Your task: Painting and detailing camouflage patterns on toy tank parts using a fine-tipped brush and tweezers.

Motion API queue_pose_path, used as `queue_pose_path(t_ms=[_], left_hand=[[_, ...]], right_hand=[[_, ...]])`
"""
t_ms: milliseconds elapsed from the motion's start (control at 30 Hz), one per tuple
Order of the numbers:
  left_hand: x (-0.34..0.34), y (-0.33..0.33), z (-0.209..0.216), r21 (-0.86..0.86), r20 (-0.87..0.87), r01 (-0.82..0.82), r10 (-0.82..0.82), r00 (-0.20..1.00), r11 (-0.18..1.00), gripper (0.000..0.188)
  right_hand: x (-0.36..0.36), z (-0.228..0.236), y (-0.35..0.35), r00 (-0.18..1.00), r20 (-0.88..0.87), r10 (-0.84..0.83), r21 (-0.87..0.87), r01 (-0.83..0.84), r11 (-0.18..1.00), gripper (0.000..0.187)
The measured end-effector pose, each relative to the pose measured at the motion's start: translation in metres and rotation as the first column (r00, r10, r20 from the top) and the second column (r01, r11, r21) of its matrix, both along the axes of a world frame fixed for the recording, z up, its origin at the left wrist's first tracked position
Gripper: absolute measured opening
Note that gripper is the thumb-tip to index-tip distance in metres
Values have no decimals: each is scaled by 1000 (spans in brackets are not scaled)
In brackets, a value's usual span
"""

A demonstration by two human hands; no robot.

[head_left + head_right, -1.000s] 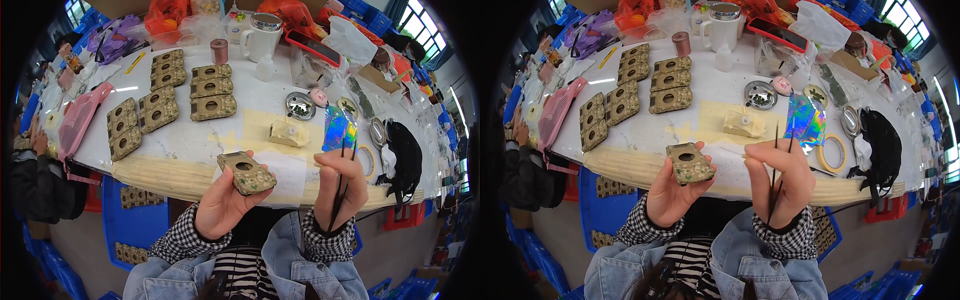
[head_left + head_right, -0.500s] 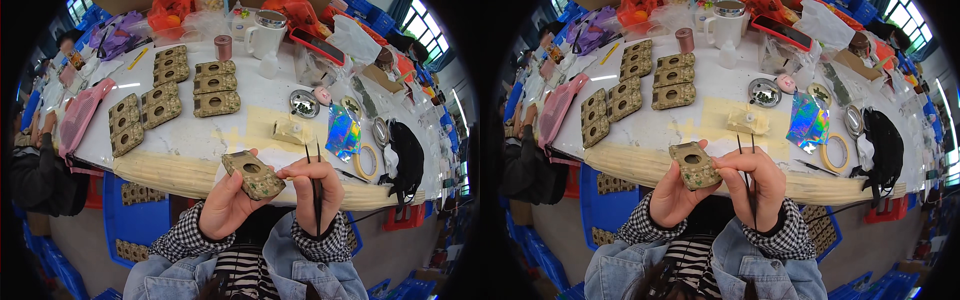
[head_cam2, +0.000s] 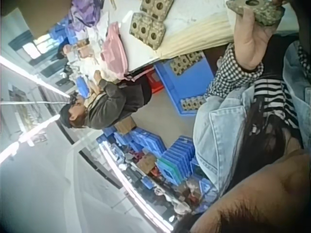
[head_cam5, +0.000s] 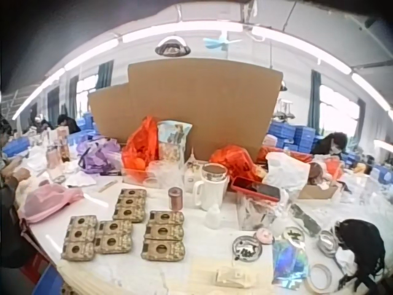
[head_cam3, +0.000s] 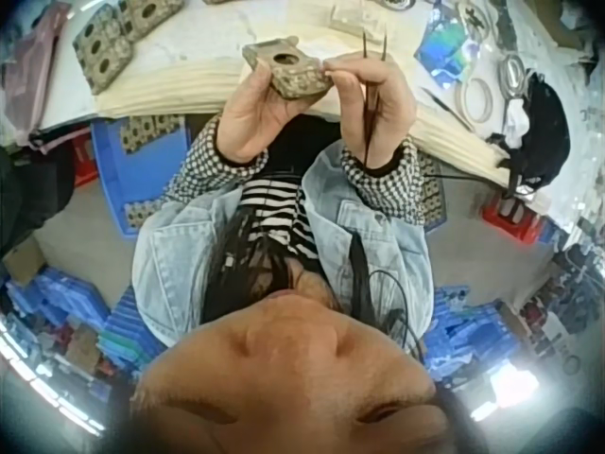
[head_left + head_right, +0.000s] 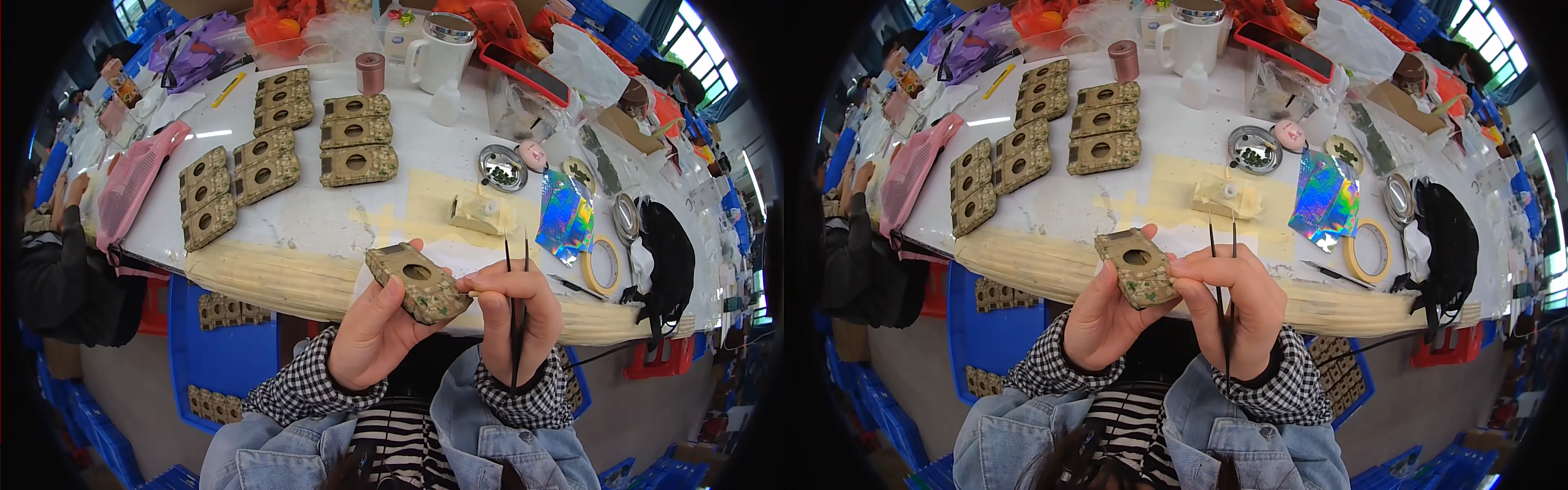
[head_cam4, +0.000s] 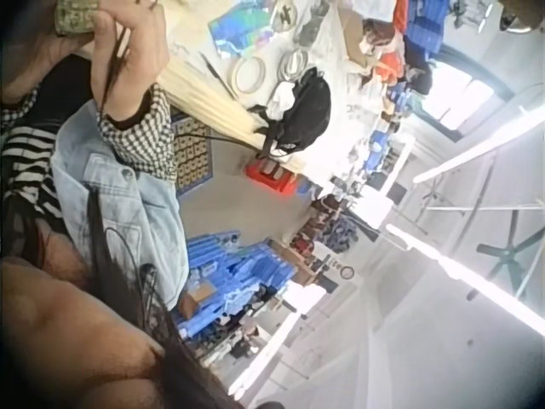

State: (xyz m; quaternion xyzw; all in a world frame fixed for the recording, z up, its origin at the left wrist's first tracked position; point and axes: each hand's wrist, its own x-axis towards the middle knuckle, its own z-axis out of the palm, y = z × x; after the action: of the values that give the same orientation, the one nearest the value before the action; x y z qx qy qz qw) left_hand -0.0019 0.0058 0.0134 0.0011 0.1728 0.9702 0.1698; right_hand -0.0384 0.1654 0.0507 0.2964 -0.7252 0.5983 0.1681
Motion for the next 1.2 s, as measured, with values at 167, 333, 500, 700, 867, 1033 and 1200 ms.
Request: queue_pose_path(t_ms=[167, 333, 500, 700, 867, 1033, 1200], left_hand=[[0, 0, -2, -7, 0, -3, 3, 1000, 1000, 50], [0, 1, -1, -5, 6, -6, 6, 1000, 1000, 50], [-1, 1, -2, 0, 4, -9, 9, 1000, 1000, 50], [-1, 0, -2, -8, 7, -5, 5, 1000, 1000, 51], [-1, 0, -3, -36, -5, -4, 4, 1000, 999, 53], [-1, 0, -3, 6, 13, -5, 5, 1000, 1000, 51], [-2, 0, -6, 10, 1, -7, 7, 1000, 1000, 51]], right_hand=[[0, 0, 0, 1000, 18, -6, -1, 6, 1000, 10], [0, -1, 0, 1000, 22, -7, -7, 7, 1000, 9], [0, -1, -1, 999, 42, -13, -14, 13, 1000, 8], [1, -2, -1, 994, 100, 41, -101, -31, 994, 7], [0, -1, 0, 994, 103, 46, -72, -39, 997, 7], [-1, -1, -1, 995, 95, 29, -43, -25, 999, 7], [0, -2, -2, 994, 112, 18, -58, -11, 998, 7]])
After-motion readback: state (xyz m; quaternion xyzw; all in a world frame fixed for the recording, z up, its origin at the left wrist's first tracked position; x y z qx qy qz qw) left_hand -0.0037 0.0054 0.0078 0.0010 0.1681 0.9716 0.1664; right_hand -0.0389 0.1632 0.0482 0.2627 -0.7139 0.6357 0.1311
